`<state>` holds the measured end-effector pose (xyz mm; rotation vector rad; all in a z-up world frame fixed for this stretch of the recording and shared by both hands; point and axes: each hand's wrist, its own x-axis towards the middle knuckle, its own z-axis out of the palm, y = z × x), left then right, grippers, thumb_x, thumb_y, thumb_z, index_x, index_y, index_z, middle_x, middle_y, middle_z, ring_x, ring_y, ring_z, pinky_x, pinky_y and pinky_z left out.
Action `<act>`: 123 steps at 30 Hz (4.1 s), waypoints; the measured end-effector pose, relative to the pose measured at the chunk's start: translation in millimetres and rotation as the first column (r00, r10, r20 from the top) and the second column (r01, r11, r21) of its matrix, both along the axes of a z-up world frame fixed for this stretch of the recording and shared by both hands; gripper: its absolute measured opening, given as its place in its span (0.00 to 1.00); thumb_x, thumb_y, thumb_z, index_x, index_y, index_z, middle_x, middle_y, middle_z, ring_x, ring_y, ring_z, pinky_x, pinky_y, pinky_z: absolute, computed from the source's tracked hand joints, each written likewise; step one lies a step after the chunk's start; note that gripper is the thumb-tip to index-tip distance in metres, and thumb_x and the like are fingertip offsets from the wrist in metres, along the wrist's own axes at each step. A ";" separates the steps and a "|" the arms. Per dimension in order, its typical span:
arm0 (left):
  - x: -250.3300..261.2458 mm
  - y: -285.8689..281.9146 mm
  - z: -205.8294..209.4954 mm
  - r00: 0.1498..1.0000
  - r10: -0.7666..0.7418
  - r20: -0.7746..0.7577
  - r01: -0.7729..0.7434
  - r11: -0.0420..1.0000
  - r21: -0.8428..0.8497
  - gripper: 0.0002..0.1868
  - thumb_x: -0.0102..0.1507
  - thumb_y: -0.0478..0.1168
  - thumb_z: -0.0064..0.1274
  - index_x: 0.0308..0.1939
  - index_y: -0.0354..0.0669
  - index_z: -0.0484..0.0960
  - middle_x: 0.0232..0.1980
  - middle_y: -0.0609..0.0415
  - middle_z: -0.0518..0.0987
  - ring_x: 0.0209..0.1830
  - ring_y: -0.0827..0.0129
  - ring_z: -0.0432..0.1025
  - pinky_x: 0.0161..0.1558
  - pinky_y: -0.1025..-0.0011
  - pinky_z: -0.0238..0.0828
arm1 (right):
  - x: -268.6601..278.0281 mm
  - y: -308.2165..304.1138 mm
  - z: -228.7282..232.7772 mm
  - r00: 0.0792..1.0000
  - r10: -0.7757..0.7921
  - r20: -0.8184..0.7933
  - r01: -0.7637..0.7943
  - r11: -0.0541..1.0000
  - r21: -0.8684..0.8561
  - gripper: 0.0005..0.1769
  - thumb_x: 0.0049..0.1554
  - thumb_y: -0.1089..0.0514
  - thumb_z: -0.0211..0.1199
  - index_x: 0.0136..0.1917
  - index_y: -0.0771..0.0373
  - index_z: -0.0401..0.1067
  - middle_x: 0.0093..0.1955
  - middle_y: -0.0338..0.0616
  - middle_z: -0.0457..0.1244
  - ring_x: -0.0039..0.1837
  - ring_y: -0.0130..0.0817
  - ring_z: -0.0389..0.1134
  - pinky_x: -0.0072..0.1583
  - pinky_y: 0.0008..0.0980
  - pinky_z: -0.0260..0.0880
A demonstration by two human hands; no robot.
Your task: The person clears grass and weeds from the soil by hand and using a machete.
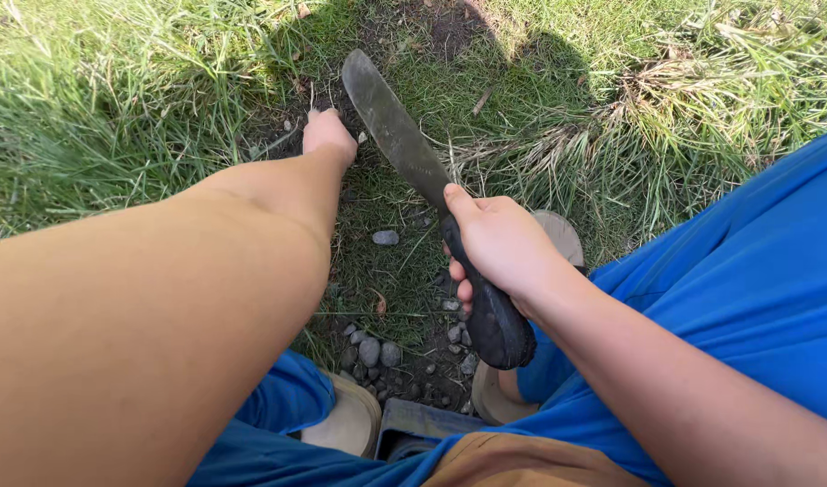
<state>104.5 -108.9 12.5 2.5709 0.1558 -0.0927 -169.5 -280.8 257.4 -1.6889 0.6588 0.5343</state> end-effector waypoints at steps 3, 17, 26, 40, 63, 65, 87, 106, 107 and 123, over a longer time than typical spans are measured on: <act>22.6 -3.7 -22.4 1.000 0.012 0.018 -0.013 0.998 0.063 0.14 0.59 0.31 0.55 0.49 0.37 0.83 0.63 0.36 0.74 0.61 0.45 0.72 0.60 0.58 0.70 | 13.1 2.1 -1.4 1.000 -0.016 -0.002 0.016 1.000 0.003 0.30 0.64 0.36 0.46 0.37 0.64 0.64 0.24 0.41 0.58 0.22 0.33 0.59 0.27 0.39 0.67; 28.8 5.4 0.0 0.963 0.241 -0.123 -0.262 0.945 -0.194 0.14 0.53 0.42 0.73 0.38 0.41 0.89 0.46 0.43 0.85 0.46 0.53 0.80 0.51 0.63 0.77 | 36.5 17.5 -4.4 0.998 0.019 -0.064 -0.020 1.000 -0.009 0.30 0.64 0.36 0.46 0.38 0.64 0.65 0.24 0.42 0.59 0.22 0.34 0.60 0.27 0.39 0.66; 43.4 16.1 -93.1 0.938 0.235 -0.253 -0.329 0.385 -0.863 0.04 0.56 0.34 0.63 0.35 0.39 0.87 0.37 0.51 0.88 0.36 0.68 0.81 0.44 0.68 0.80 | 31.9 23.1 -7.9 0.998 0.037 -0.051 -0.037 0.999 0.008 0.30 0.64 0.36 0.45 0.37 0.65 0.64 0.24 0.42 0.59 0.22 0.34 0.60 0.27 0.39 0.67; -60.1 156.5 -48.5 0.993 -0.095 0.065 0.047 0.849 0.526 0.16 0.72 0.37 0.43 0.62 0.36 0.74 0.64 0.41 0.72 0.65 0.52 0.68 0.62 0.56 0.67 | 14.5 39.6 -5.0 0.984 0.163 -0.078 -0.163 0.987 0.013 0.33 0.64 0.35 0.45 0.37 0.66 0.65 0.24 0.43 0.59 0.22 0.34 0.60 0.27 0.39 0.67; -107.6 183.8 38.4 0.907 0.302 -0.293 -0.174 0.903 0.393 0.20 0.65 0.46 0.45 0.55 0.43 0.85 0.59 0.46 0.82 0.64 0.54 0.74 0.76 0.48 0.33 | -23.3 65.5 -6.9 0.933 0.345 -0.105 -0.354 0.931 -0.091 0.34 0.64 0.33 0.39 0.39 0.66 0.65 0.25 0.44 0.59 0.22 0.36 0.59 0.27 0.40 0.65; -110.0 187.6 44.0 0.889 0.335 -0.313 -0.236 0.920 0.314 0.22 0.65 0.47 0.45 0.58 0.43 0.83 0.63 0.47 0.79 0.66 0.56 0.71 0.76 0.47 0.30 | -39.3 69.2 -10.3 0.887 0.406 -0.221 -0.433 0.897 -0.087 0.30 0.64 0.33 0.41 0.41 0.60 0.65 0.25 0.43 0.58 0.22 0.34 0.57 0.27 0.40 0.65; -75.5 223.8 -65.1 0.788 0.452 -0.418 -0.570 0.792 -0.219 0.13 0.64 0.39 0.41 0.47 0.45 0.80 0.54 0.49 0.78 0.58 0.58 0.67 0.72 0.51 0.44 | -15.1 56.6 -3.4 0.976 0.163 0.144 -0.162 0.987 -0.017 0.33 0.65 0.33 0.40 0.40 0.65 0.64 0.24 0.42 0.57 0.21 0.33 0.57 0.27 0.40 0.67; -56.2 256.7 -138.3 0.752 0.350 -0.559 -0.656 0.311 -0.688 0.10 0.61 0.29 0.42 0.32 0.46 0.77 0.40 0.52 0.77 0.45 0.64 0.64 0.61 0.58 0.47 | -33.2 72.4 -20.1 0.917 0.350 -0.189 -0.367 0.928 -0.064 0.35 0.65 0.31 0.41 0.37 0.65 0.64 0.25 0.45 0.57 0.22 0.35 0.58 0.27 0.43 0.66; -57.3 254.6 -136.0 0.753 0.359 -0.552 -0.656 0.334 -0.677 0.09 0.61 0.28 0.42 0.32 0.45 0.76 0.41 0.51 0.77 0.46 0.64 0.64 0.59 0.59 0.43 | -41.6 73.3 -22.8 0.886 0.402 -0.231 -0.425 0.904 -0.057 0.31 0.65 0.32 0.42 0.39 0.61 0.65 0.25 0.44 0.58 0.22 0.35 0.58 0.28 0.42 0.66; -92.0 246.2 -106.6 0.724 0.394 -0.565 -0.647 0.105 -0.756 0.10 0.64 0.36 0.42 0.30 0.47 0.77 0.32 0.58 0.74 0.33 0.69 0.63 0.48 0.65 0.60 | -37.3 74.4 2.5 0.868 0.380 -0.319 -0.423 0.903 -0.073 0.31 0.64 0.33 0.46 0.36 0.61 0.64 0.25 0.41 0.57 0.25 0.34 0.58 0.32 0.45 0.68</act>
